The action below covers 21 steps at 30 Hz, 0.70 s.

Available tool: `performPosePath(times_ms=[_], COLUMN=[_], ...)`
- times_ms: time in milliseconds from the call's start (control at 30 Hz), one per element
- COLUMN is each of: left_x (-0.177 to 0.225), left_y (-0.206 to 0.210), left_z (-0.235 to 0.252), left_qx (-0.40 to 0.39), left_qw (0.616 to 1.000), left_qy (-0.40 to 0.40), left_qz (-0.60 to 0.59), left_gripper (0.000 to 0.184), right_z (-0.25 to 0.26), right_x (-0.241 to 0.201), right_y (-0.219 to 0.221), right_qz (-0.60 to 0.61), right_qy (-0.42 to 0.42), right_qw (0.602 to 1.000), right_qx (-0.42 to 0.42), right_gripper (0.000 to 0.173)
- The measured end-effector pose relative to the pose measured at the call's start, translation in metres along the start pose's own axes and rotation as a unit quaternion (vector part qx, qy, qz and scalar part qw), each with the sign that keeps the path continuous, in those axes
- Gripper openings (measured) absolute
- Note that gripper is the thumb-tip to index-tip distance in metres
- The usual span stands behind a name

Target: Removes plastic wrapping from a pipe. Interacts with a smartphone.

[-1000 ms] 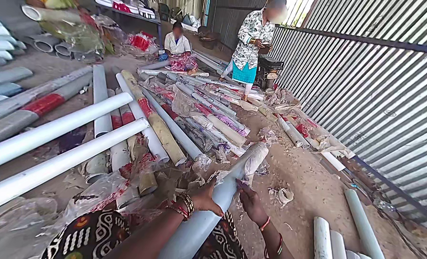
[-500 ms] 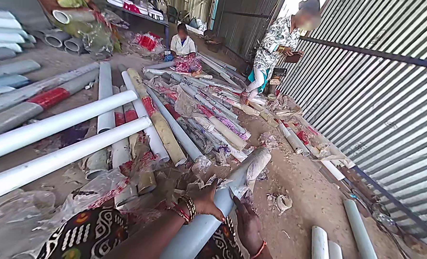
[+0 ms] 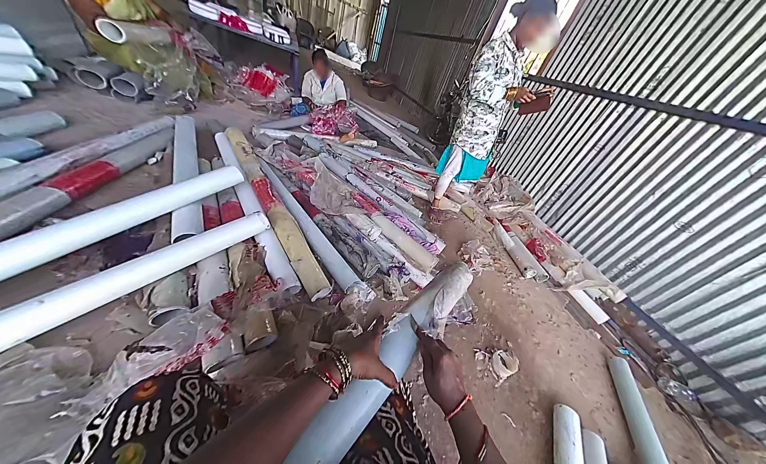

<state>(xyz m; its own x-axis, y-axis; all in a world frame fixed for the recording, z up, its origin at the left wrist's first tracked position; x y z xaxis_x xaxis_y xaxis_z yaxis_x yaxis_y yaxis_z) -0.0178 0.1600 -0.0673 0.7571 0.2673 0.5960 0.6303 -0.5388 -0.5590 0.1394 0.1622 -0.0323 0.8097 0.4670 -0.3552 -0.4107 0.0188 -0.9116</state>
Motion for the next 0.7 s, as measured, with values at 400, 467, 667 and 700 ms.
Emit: performPosePath(times_ms=[400, 467, 667, 700], left_x=[0.000, 0.003, 0.009, 0.010], left_y=[0.003, 0.002, 0.006, 0.006], left_z=[-0.013, -0.015, -0.014, -0.013], left_qx=[-0.011, -0.009, -0.006, -0.006], left_qw=[1.000, 1.000, 1.000, 1.000], left_qy=[-0.004, -0.006, -0.010, -0.013], left_qz=[-0.006, -0.005, 0.026, 0.027], left_gripper=[0.143, 0.143, 0.142, 0.143], right_z=[-0.049, -0.057, -0.048, -0.046], right_x=[-0.008, -0.027, -0.032, -0.032], right_y=[-0.019, -0.017, -0.016, -0.016], right_qz=[0.220, 0.070, -0.062, -0.071], right_qy=[-0.110, -0.193, -0.184, -0.168], right_qw=[0.957, 0.965, 0.970, 0.974], right_qx=[0.152, 0.165, 0.143, 0.136], right_gripper=[0.038, 0.035, 0.033, 0.034])
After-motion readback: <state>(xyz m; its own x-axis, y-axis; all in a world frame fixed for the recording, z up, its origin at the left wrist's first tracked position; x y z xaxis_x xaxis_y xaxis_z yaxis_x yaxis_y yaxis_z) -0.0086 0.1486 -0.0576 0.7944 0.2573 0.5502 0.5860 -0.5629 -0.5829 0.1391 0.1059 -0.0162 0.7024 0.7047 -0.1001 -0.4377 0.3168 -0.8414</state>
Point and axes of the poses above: each hand's wrist, its own z-axis towards the middle knuckle, its own y-axis out of the palm, x = y × z, the point moved 9 cm from there along z, towards the middle knuckle, and after that the axes turned 14 degrees about -y, right-handed, at the moved point
